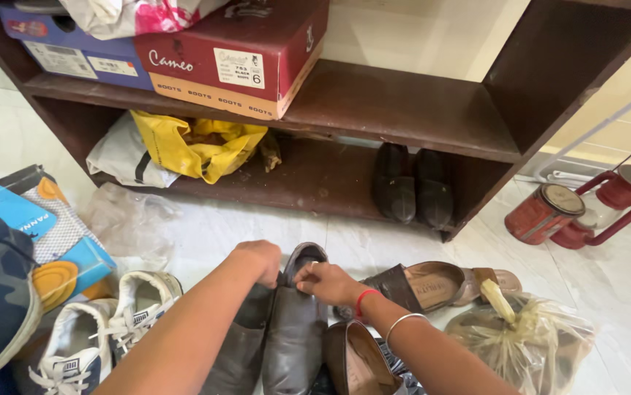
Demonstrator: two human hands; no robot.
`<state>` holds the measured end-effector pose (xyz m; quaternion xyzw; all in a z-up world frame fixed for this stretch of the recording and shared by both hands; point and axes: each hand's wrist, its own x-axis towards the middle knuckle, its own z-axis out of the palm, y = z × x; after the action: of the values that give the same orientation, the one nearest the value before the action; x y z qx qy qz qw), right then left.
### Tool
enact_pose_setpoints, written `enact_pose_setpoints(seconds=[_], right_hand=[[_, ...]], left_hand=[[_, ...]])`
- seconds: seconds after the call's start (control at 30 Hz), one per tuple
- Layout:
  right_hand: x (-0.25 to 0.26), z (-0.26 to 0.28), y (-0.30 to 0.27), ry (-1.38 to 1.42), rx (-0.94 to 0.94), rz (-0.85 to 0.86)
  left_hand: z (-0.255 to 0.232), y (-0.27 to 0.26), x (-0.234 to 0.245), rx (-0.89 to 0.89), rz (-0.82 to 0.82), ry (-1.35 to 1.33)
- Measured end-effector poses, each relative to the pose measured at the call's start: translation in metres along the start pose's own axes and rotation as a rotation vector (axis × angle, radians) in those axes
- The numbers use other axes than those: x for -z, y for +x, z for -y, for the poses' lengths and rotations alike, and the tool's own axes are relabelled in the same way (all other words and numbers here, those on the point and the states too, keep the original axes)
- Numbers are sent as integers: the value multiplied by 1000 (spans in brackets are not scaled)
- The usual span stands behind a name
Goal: The person removes various shoes and shoe boxes from a wooden shelf and places them on the floor. They handle boots, sandals, sneakers, and flats, as well as several shoe boxes, moving them one by one from the shelf to the floor.
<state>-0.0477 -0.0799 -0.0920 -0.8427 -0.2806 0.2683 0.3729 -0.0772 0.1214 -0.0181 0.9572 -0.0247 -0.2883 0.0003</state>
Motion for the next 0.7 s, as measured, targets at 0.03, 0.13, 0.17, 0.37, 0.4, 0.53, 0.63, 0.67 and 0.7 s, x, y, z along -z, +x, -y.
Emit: enact_pose_setpoints(seconds=[0.03,0.13,0.17,0.37,0.4,0.53,0.63,0.67,0.7], right_hand=[[4,0,-1,2,-52,-25],[24,-3,-9,-21,17,-132],[32,-6,-13,-37,-5,-154],[87,-32,-49,-92,-90,-357],[96,-38,-57,-115,-87,-409],[125,-59,-83,-160,-141,-553],[144,-65,-100,-286,-229,-615],[149,-66,-104,-291,-255,-637],[156,-67,-106,-298,-276,-658]], left_hand=[[-5,-3,7,8,-35,-13],[-23,-8,23,-11,-106,-43],[-29,-8,26,-27,-120,-51],[-71,16,40,-157,-208,-171],[-80,23,43,-174,-212,-174],[-114,49,49,-233,-258,-204],[-137,70,54,-271,-319,-256],[-144,76,54,-281,-337,-278],[-150,82,55,-286,-367,-294]])
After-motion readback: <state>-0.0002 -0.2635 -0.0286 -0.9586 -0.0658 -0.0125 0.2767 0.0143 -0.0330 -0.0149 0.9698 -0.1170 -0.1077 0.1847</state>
